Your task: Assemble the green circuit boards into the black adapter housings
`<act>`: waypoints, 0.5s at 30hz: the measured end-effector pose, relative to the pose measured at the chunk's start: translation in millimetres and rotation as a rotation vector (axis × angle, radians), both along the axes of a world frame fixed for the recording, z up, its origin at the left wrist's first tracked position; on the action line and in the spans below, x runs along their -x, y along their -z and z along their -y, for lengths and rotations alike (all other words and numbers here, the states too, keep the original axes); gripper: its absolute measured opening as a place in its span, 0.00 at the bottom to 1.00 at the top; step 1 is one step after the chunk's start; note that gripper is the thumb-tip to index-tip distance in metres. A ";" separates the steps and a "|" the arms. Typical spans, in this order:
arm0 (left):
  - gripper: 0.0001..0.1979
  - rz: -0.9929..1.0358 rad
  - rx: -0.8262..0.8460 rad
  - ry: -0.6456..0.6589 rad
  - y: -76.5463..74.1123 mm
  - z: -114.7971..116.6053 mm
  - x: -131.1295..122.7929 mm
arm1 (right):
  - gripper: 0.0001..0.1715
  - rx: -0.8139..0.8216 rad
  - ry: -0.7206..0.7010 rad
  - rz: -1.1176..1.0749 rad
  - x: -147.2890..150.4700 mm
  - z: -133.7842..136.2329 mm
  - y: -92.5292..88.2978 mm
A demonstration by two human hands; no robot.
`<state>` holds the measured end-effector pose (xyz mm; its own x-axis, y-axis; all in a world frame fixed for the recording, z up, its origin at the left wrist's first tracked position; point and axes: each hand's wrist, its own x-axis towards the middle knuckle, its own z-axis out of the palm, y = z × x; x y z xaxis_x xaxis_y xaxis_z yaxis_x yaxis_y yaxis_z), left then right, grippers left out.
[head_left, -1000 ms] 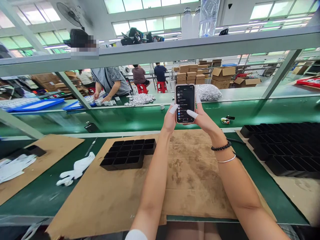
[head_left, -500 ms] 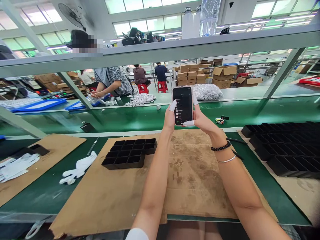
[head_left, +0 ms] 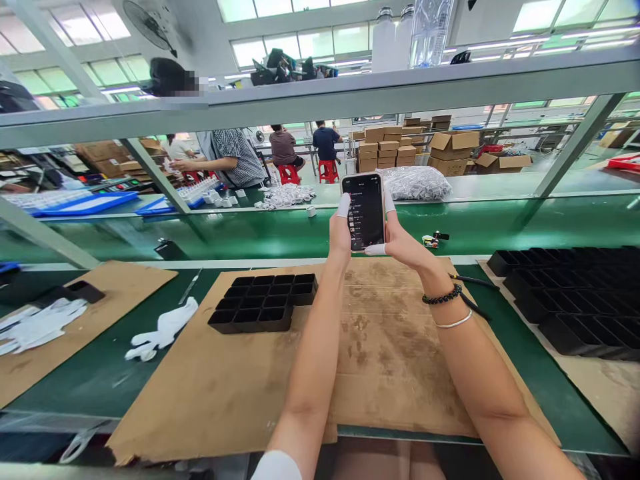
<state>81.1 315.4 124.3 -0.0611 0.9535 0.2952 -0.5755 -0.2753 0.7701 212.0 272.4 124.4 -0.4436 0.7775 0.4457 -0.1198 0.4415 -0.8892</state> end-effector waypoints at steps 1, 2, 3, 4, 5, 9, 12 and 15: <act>0.20 0.000 0.016 -0.015 -0.3 1.1 -0.3 | 0.86 0.001 -0.003 -0.002 0.7 0.7 -0.4; 0.19 0.000 0.035 -0.029 -0.6 2.0 -0.5 | 0.86 0.000 -0.001 -0.006 1.3 1.3 -0.8; 0.18 0.003 0.048 -0.039 -0.9 2.7 -0.7 | 0.86 -0.001 0.003 -0.009 1.8 1.7 -1.2; 0.18 0.010 0.052 -0.038 -1.3 3.1 -0.9 | 0.86 -0.001 0.008 -0.011 2.1 2.1 -1.5; 0.18 0.022 0.044 -0.022 -1.7 3.3 -1.1 | 0.86 0.002 0.013 -0.011 2.1 2.4 -1.9; 0.20 0.063 -0.033 0.110 -4.3 3.9 -2.5 | 0.86 0.026 0.019 -0.001 -0.4 2.9 -3.2; 0.21 0.069 -0.038 0.142 -5.4 4.9 -3.7 | 0.85 0.021 0.026 0.012 -3.1 2.7 -3.9; 0.19 0.085 -0.011 0.087 -4.0 4.3 -3.0 | 0.85 0.031 0.021 0.020 -3.4 1.9 -3.6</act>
<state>84.1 311.1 128.2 -0.0031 0.9530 0.3029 -0.6604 -0.2294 0.7151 215.4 270.5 128.0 -0.4354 0.8001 0.4126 -0.0924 0.4162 -0.9046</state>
